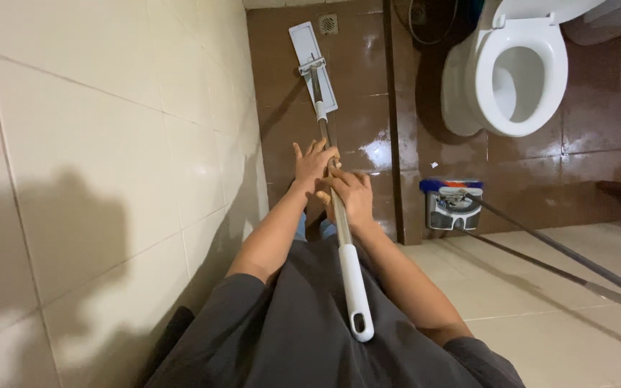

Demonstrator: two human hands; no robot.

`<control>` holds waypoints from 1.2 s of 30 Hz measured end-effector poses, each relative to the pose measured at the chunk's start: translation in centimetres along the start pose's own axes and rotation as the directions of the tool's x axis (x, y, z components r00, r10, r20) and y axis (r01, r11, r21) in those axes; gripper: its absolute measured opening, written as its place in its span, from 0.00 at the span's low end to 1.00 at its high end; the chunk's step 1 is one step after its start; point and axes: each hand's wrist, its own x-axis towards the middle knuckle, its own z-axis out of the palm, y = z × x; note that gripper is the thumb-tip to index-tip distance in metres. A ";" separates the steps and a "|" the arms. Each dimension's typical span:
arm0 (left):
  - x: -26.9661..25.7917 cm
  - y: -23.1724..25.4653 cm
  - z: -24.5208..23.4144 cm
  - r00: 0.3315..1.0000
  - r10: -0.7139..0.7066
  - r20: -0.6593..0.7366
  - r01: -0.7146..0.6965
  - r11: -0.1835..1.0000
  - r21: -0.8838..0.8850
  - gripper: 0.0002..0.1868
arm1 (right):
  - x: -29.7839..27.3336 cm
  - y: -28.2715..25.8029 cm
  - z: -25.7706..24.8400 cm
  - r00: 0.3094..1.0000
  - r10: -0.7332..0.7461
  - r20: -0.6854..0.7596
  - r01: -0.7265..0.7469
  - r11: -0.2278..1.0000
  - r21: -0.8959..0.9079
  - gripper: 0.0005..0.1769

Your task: The person mops a bathroom floor with a flat mop, moving it around the toilet and drain before using it to wipe the wall tiles.

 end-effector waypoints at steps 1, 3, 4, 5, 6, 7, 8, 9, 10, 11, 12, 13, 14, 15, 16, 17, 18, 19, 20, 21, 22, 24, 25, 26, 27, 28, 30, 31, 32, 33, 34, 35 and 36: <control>0.8 -0.5 0.4 1.000 -0.001 0.001 0.001 1.000 0.002 0.08 | 0.4 0.5 0.5 1.000 0.001 -0.001 -0.001 1.000 0.002 0.20; 1.7 -1.6 1.4 0.998 0.031 -0.054 -0.031 1.000 0.001 0.05 | 0.6 1.3 1.6 0.999 0.046 0.015 -0.045 0.999 -0.001 0.26; 1.9 -1.3 0.4 0.999 0.028 -0.045 -0.028 1.000 0.000 0.05 | 1.2 1.2 1.6 0.998 0.054 0.019 -0.054 0.999 0.001 0.26; 2.1 -1.0 -0.6 0.999 0.022 -0.027 -0.022 1.000 0.008 0.06 | 1.7 1.1 1.6 0.996 0.084 0.032 -0.085 0.996 0.018 0.29; 2.3 -0.7 -1.6 1.000 0.016 -0.008 -0.016 1.000 0.016 0.07 | 2.2 1.0 1.6 0.992 0.115 0.045 -0.117 0.993 0.035 0.32; 2.8 -0.5 -1.8 1.000 0.018 -0.006 -0.017 1.000 0.018 0.07 | 2.5 1.3 1.6 0.992 0.118 0.043 -0.119 0.992 0.036 0.32; 3.2 -0.3 -2.0 1.000 0.014 -0.004 -0.014 1.000 0.019 0.08 | 2.7 1.6 1.6 0.989 0.131 0.064 -0.133 0.991 0.031 0.34; 3.4 -0.1 -2.1 1.000 0.009 0.002 -0.009 1.000 0.019 0.09 | 2.7 1.8 1.6 0.985 0.148 0.087 -0.150 0.988 0.026 0.37; 3.6 -0.4 -2.1 1.000 0.009 0.010 -0.009 1.000 0.020 0.09 | 3.1 1.2 0.7 0.984 0.155 0.088 -0.157 0.987 0.027 0.37; 3.9 -0.5 -2.1 1.000 0.022 -0.011 -0.022 1.000 0.013 0.08 | 3.6 0.7 -0.3 0.985 0.138 0.101 -0.143 0.989 0.045 0.40; 4.2 -0.7 -2.0 0.999 0.034 -0.031 -0.034 0.999 0.006 0.08 | 4.1 0.1 -1.2 0.986 0.121 0.113 -0.128 0.990 0.063 0.43; 4.4 -0.9 -1.8 0.999 0.035 -0.032 -0.035 0.999 0.004 0.08 | 3.5 0.6 -0.5 0.986 0.121 0.114 -0.128 0.990 0.061 0.43; 4.6 -1.1 -1.5 1.000 -0.015 -0.020 0.015 1.000 -0.008 0.07 | 2.9 1.2 0.2 0.988 0.079 0.130 -0.073 0.996 -0.051 0.45; 4.8 -1.4 -1.4 0.998 -0.067 -0.011 0.067 0.998 -0.021 0.06 | 2.4 1.8 0.9 0.988 0.034 0.151 -0.010 0.987 -0.161 0.47; 4.5 -2.0 -1.3 0.998 -0.069 -0.015 0.069 0.997 -0.022 0.06 | 2.3 0.8 0.1 0.988 0.030 0.152 -0.005 0.987 -0.161 0.47; 3.9 -2.6 -1.0 0.998 -0.032 -0.055 0.031 0.999 -0.020 0.09 | 2.0 -0.2 -0.7 0.988 0.002 0.151 0.017 0.992 -0.123 0.46; 3.3 -3.2 -0.8 0.995 0.005 -0.095 -0.007 1.000 -0.017 0.11 | 1.7 -1.2 -1.4 0.988 -0.025 0.150 0.038 0.996 -0.085 0.45; 2.8 -3.0 -1.0 0.995 0.001 -0.098 -0.003 1.000 -0.020 0.11 | 1.8 -1.8 -1.9 0.988 -0.029 0.155 0.043 0.995 -0.085 0.45; 2.3 -2.8 -1.1 0.994 0.005 -0.105 -0.008 0.999 -0.033 0.12 | 1.9 -2.3 -2.5 0.986 -0.042 0.162 0.057 0.995 -0.087 0.44; 1.7 -2.7 -1.4 0.994 0.007 -0.113 -0.012 0.999 -0.043 0.13 | 2.0 -3.0 -2.9 0.984 -0.057 0.169 0.072 0.994 -0.086 0.43; 1.2 -2.1 -2.0 0.993 0.001 -0.117 -0.006 0.999 -0.044 0.13 | 2.0 -3.0 -3.2 0.983 -0.062 0.173 0.077 0.994 -0.083 0.43; 0.4 -0.8 -3.1 0.993 -0.012 -0.115 0.001 0.995 -0.098 0.14 | 2.0 -3.1 -3.9 0.988 -0.106 0.117 0.116 0.990 -0.085 0.38; 0.5 -1.3 -2.1 0.993 -0.017 -0.120 0.005 0.995 -0.102 0.14 | 2.0 -3.3 -4.4 0.986 -0.112 0.122 0.123 0.989 -0.084 0.38; 0.7 -1.9 -1.0 0.986 0.011 -0.165 -0.025 0.996 -0.083 0.14 | 2.0 -3.6 -4.9 0.986 -0.137 0.092 0.145 0.985 -0.088 0.36; 0.6 -2.5 -0.2 0.977 0.036 -0.209 -0.050 0.997 -0.060 0.14 | 2.1 -4.0 -5.3 0.985 -0.164 0.062 0.169 0.982 -0.088 0.34; -0.5 -1.9 -1.0 0.976 0.027 -0.214 -0.041 0.997 -0.061 0.14 | 2.4 -5.0 -6.0 0.983 -0.171 0.067 0.177 0.981 -0.082 0.34; -2.4 -0.5 -2.2 0.972 0.046 -0.231 -0.070 0.993 -0.095 0.15 | 2.6 -6.6 -7.4 0.975 -0.220 -0.019 0.219 0.974 -0.065 0.34; -3.3 -0.1 -2.6 0.972 0.040 -0.231 -0.063 0.993 -0.096 0.15 | 2.3 -6.8 -7.5 0.975 -0.222 -0.015 0.221 0.974 -0.060 0.34; -4.2 0.3 -3.0 0.969 0.060 -0.241 -0.089 0.990 -0.112 0.15 | 2.1 -7.1 -7.7 0.967 -0.250 -0.055 0.248 0.968 -0.042 0.32; -5.1 0.8 -3.4 0.965 0.082 -0.250 -0.117 0.985 -0.128 0.15 | 1.8 -7.3 -7.9 0.957 -0.275 -0.095 0.274 0.961 -0.027 0.31; -6.1 1.4 -3.5 0.965 0.078 -0.249 -0.113 0.985 -0.130 0.15 | 1.4 -7.6 -8.1 0.957 -0.274 -0.092 0.273 0.962 -0.024 0.31; -6.7 1.8 -4.0 0.965 0.091 -0.247 -0.129 0.982 -0.141 0.14 | 1.2 -7.7 -8.2 0.953 -0.283 -0.103 0.284 0.959 -0.014 0.30; -7.4 2.4 -4.6 0.964 0.104 -0.245 -0.144 0.978 -0.153 0.12 | 1.2 -7.9 -8.3 0.950 -0.292 -0.114 0.294 0.956 -0.003 0.30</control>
